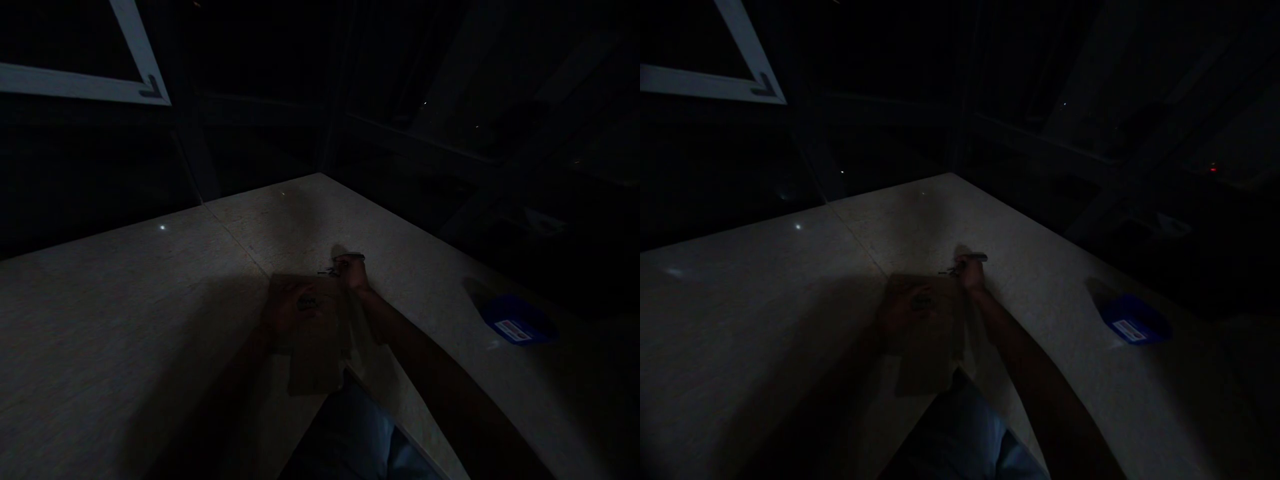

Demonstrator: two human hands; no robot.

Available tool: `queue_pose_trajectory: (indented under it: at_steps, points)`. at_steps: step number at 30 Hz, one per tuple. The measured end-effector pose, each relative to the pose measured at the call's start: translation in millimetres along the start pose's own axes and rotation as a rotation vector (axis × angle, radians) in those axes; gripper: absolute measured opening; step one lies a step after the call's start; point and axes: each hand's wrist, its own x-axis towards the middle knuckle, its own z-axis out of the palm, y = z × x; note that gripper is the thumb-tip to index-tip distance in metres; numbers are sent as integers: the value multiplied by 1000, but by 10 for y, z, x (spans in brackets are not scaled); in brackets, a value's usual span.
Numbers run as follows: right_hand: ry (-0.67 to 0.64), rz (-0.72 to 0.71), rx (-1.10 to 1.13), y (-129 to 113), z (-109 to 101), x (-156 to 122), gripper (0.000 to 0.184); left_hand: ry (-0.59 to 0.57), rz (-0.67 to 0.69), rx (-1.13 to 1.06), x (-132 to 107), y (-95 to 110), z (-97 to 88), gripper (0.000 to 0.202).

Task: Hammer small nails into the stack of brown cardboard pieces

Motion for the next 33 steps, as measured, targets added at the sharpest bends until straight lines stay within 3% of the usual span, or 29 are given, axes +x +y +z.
queue_pose_trajectory:
  at_steps: [2,6,12,16,23,27,33]
  points:
    - [32,-13,-9,-63,-81,-26,23,-6,-1,-3,1,-11,14,67]
    - [-1,-94,-7,-271,-178,-240,25,2,-21,22,1,-15,27,68]
    - [-233,-304,-59,-689,-176,-761,16,-7,5,66,3,23,6,69]
    - [-374,-421,-222,-865,-120,-809,17,20,-12,106,10,9,24,71]
    - [-487,-464,-264,-864,20,-711,16,-12,4,129,22,79,-28,58]
    - [-475,-421,-278,-812,42,-757,37,11,-4,127,20,54,-11,53]
    - [-516,-362,-257,-704,27,-776,63,39,14,151,18,-31,48,62]
